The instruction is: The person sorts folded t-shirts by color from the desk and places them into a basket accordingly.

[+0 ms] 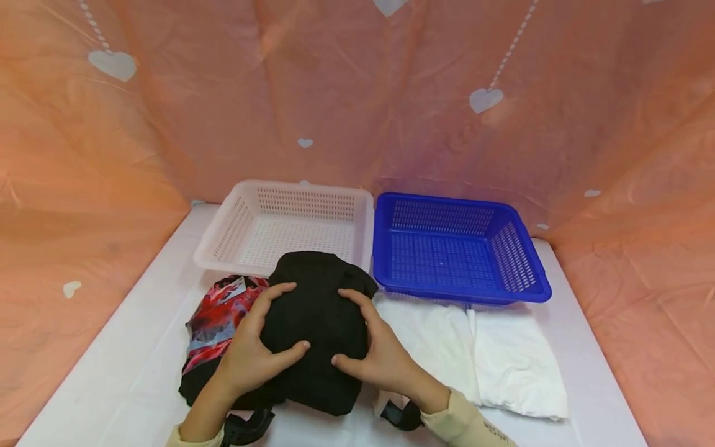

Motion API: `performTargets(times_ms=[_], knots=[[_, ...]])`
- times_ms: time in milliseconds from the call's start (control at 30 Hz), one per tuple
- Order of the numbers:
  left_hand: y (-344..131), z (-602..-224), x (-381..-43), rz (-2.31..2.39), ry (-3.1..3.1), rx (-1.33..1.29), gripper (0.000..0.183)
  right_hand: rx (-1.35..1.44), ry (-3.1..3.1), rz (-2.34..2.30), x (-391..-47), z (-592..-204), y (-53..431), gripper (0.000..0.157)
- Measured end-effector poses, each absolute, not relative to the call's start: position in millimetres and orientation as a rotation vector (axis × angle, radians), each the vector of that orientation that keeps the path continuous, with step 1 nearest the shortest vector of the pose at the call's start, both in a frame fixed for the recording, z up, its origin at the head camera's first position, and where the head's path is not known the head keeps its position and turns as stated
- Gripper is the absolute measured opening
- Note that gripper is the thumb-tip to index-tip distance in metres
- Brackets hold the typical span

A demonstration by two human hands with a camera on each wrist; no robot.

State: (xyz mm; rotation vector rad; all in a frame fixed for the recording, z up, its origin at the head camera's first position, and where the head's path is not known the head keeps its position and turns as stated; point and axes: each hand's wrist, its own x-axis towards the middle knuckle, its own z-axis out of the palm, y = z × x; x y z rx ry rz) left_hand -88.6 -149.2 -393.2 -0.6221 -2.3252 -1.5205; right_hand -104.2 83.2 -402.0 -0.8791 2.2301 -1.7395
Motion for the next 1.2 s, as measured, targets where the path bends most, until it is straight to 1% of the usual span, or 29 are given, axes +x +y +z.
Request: performTargets(times_ms=[233, 367, 533, 700, 900, 1067, 1200], knots=[[-152.8, -373.7, -105.1, -1.454, -2.337, -0.639, 0.087, -0.944, 2.433, -1.653, -124.5, -374.9, 79.4, 0.09], [-156.9, -358.7, -120.7, -1.434, -2.278, -0.724, 0.084, -1.035, 2.553, -1.611, -142.1, -358.6, 75.9, 0.088], [-161.9, -339.1, -149.8, -1.423, -2.174, -0.819, 0.078, -1.154, 2.679, -1.578, -173.6, -339.9, 68.9, 0.085], [-166.9, -329.2, -182.8, -1.358, -2.18, -0.73, 0.072, -1.269, 2.826, -1.501, -210.2, -330.9, 56.5, 0.082], [-172.7, -341.4, -216.9, -1.372, -2.213, -0.605, 0.068, -1.32, 2.938, -1.407, -247.4, -340.9, 42.5, 0.079], [-176.9, -363.2, -234.4, -1.367, -2.24, -0.521, 0.065, -1.185, 2.935, -1.417, -263.1, -358.5, 33.5, 0.078], [-180.5, -379.0, -237.9, -1.352, -2.295, -0.474, 0.066, -1.076, 2.917, -1.428, -267.2, -375.0, 27.9, 0.079]])
